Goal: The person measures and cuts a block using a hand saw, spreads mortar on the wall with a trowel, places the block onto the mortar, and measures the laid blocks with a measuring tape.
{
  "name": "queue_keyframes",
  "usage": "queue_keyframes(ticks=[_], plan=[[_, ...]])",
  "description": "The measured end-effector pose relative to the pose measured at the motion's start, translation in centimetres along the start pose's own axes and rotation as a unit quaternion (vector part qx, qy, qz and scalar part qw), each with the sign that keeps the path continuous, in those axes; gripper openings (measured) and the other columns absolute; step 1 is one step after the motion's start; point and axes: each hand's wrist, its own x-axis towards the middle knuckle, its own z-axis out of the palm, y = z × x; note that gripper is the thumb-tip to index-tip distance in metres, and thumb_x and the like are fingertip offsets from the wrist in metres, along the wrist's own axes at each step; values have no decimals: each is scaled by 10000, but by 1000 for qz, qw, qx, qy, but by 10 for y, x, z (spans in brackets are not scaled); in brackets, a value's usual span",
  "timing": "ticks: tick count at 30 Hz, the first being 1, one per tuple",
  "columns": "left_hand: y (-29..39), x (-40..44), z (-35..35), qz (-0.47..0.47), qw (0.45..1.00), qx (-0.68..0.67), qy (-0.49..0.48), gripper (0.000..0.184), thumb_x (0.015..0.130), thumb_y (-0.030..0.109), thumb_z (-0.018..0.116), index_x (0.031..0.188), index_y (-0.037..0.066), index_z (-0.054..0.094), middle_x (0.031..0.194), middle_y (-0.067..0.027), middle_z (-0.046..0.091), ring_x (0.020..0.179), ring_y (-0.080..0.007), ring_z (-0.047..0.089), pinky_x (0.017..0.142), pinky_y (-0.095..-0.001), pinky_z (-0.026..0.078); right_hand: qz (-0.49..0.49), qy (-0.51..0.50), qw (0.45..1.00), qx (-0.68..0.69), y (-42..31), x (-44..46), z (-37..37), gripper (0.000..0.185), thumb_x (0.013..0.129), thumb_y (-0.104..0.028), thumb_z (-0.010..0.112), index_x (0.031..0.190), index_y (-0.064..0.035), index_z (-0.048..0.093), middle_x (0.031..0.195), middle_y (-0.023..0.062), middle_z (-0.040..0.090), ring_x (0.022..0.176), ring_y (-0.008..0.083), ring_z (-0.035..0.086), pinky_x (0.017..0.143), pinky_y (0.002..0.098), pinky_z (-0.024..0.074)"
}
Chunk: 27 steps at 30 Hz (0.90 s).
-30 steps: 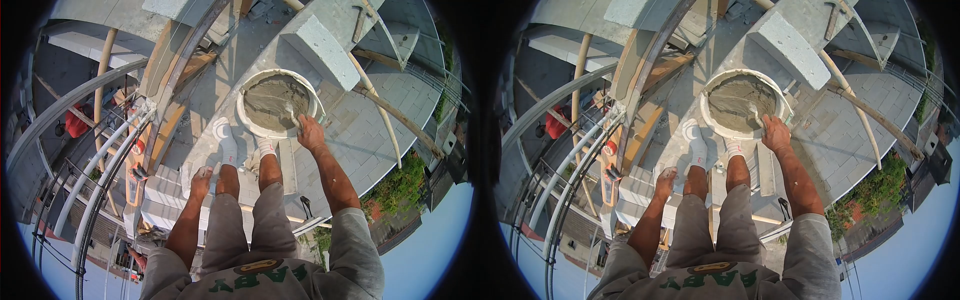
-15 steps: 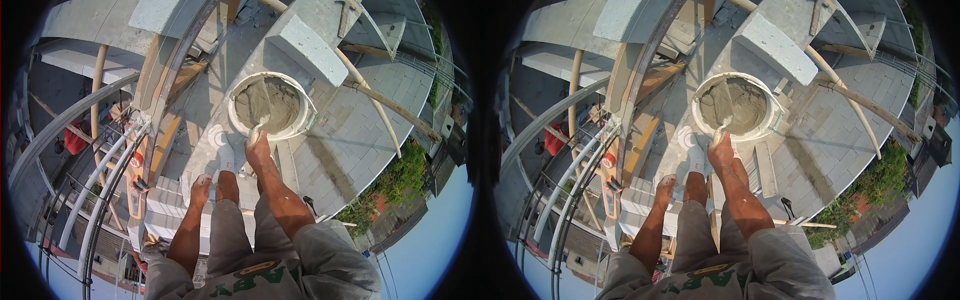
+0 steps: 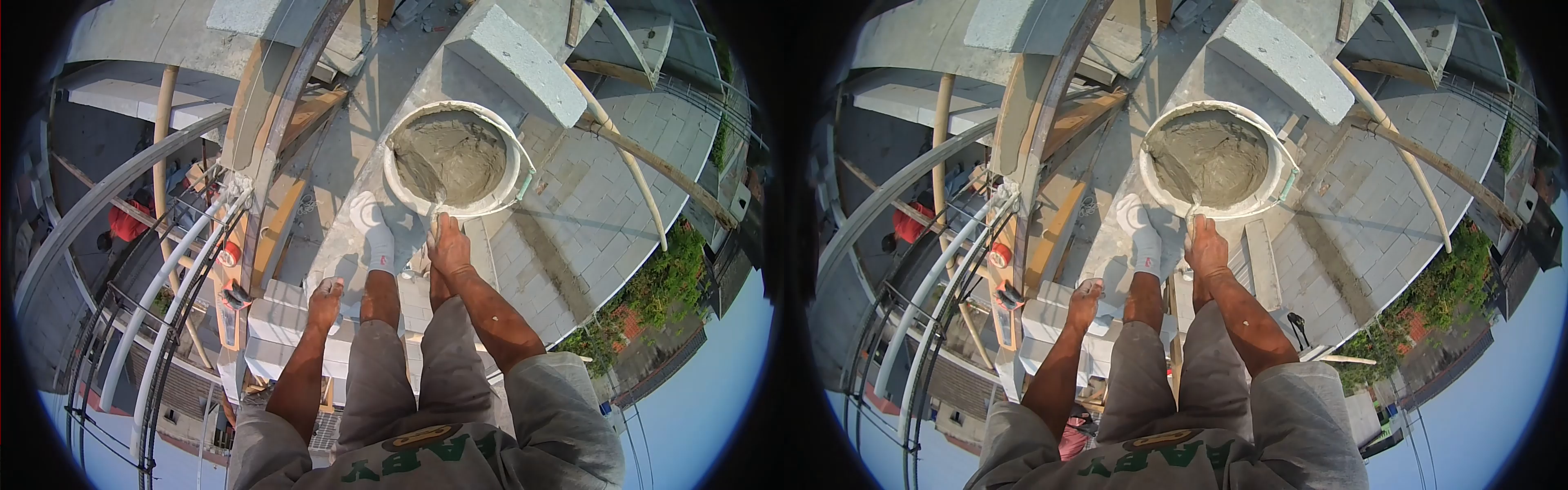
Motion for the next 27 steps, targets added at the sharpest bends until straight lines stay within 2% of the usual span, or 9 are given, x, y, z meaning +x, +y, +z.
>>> queue_keyframes(ticks=[3,7,11,12,15,16,19,24,27], plan=[[3,0,2,13,1000,-9,4,372,920,360,556,1093,40,630,873,-102,660,817,-204,602,771,-327,466,-82,18,996,16,32,1,-6,388,775,-150,674,1075,-53,447,981,214,548,874,440,580,742,483,492],[25,-7,5,8,1000,-12,-7,377,918,366,554,1092,40,629,891,-121,663,831,-224,609,781,-338,467,-105,-3,993,54,48,0,-32,444,756,-156,680,1129,-57,461,1017,204,585,899,424,601,741,487,492],[34,-13,7,24,999,22,3,376,919,364,551,1089,37,627,903,-138,666,843,-254,617,788,-354,470,-83,-9,983,162,27,-27,-76,387,750,-164,701,1084,-54,539,1029,189,602,912,401,601,776,452,490],[39,-17,8,32,999,22,13,379,922,372,545,1076,36,629,911,-155,669,856,-286,627,792,-369,473,-97,23,981,169,27,-35,-79,376,743,-151,697,1074,-54,547,1016,185,600,911,398,595,780,446,487],[18,-5,12,31,996,88,-1,385,932,354,558,1094,11,623,884,-71,650,796,-161,588,751,-308,454,-112,98,975,162,39,-40,-94,349,717,-104,676,1046,-56,568,976,174,593,907,388,578,790,430,479],[18,-7,17,50,998,45,8,399,934,375,552,1087,14,626,844,-62,647,774,-155,581,731,-308,454,-100,102,979,148,51,-34,-92,347,705,-83,662,1038,-57,571,962,171,590,906,385,573,793,426,478],[27,-10,19,-13,999,50,-11,425,931,423,515,1071,37,624,929,-193,662,912,-351,628,819,-401,471,-91,131,985,67,66,-3,-94,370,637,-72,639,1003,-73,588,921,155,588,903,377,566,804,420,478],[69,-27,14,6,998,63,16,409,931,405,513,1042,28,625,932,-197,658,908,-343,627,815,-399,469,-137,122,983,20,43,42,-78,365,653,-163,695,995,-76,601,937,157,624,902,364,602,780,431,496],[73,-30,8,25,998,54,18,394,930,391,513,1022,23,619,915,-205,649,908,-363,618,807,-409,469,-150,48,988,-5,-26,57,-103,411,712,-276,722,1028,-36,617,1001,196,642,922,374,617,783,436,507]])
